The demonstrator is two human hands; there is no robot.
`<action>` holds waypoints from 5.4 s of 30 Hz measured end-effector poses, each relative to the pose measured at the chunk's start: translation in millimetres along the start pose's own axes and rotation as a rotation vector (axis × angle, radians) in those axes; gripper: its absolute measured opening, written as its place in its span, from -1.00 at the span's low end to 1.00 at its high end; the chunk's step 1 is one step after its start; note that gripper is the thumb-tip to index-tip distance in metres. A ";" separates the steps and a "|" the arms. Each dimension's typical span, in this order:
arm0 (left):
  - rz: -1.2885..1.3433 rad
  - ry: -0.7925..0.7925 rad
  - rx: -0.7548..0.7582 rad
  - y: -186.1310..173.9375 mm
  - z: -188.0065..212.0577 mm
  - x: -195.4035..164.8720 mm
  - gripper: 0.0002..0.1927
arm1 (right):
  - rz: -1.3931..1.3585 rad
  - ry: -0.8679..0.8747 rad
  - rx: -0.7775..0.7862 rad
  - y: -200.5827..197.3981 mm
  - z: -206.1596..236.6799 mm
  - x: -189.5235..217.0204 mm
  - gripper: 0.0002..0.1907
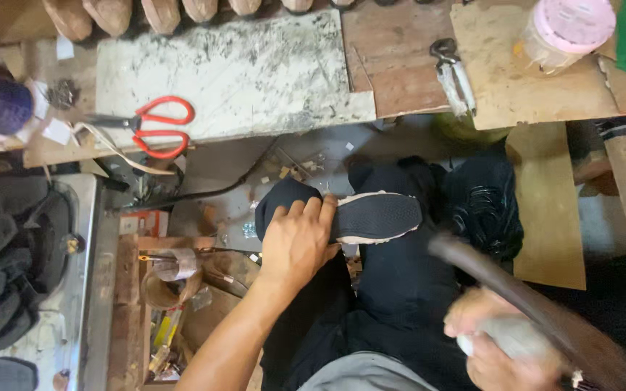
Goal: The person sits on the floor of a shoe workshop and attaches black rubber soles to beige flat shoes. They hold a shoe on their lap, apply adhesive from a can, press a rubber sole onto the shoe, and hammer along the sole edge to secure it, working on shoes one at a time.
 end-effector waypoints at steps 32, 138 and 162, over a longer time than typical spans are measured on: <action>-0.045 0.032 0.016 11.7 -13.3 -26.6 -0.36 | 0.709 0.706 -0.456 1.5 -15.2 -31.3 -0.62; 1.509 -0.715 -0.302 87.4 84.3 67.6 -0.28 | 1.631 -0.449 -0.063 6.6 -241.3 -34.8 -0.47; 1.631 -0.753 0.013 71.6 118.4 11.4 -0.39 | 0.156 0.675 -0.377 8.2 -112.4 -88.9 -0.53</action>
Point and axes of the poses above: each hand's wrist, its own z-axis away from the middle knuckle, its own y-axis out of the palm, x = y × z, the point moved 1 cm from there along -z, towards the middle knuckle, and after that the axes turned 7 degrees about -x, right-handed, at the moved point
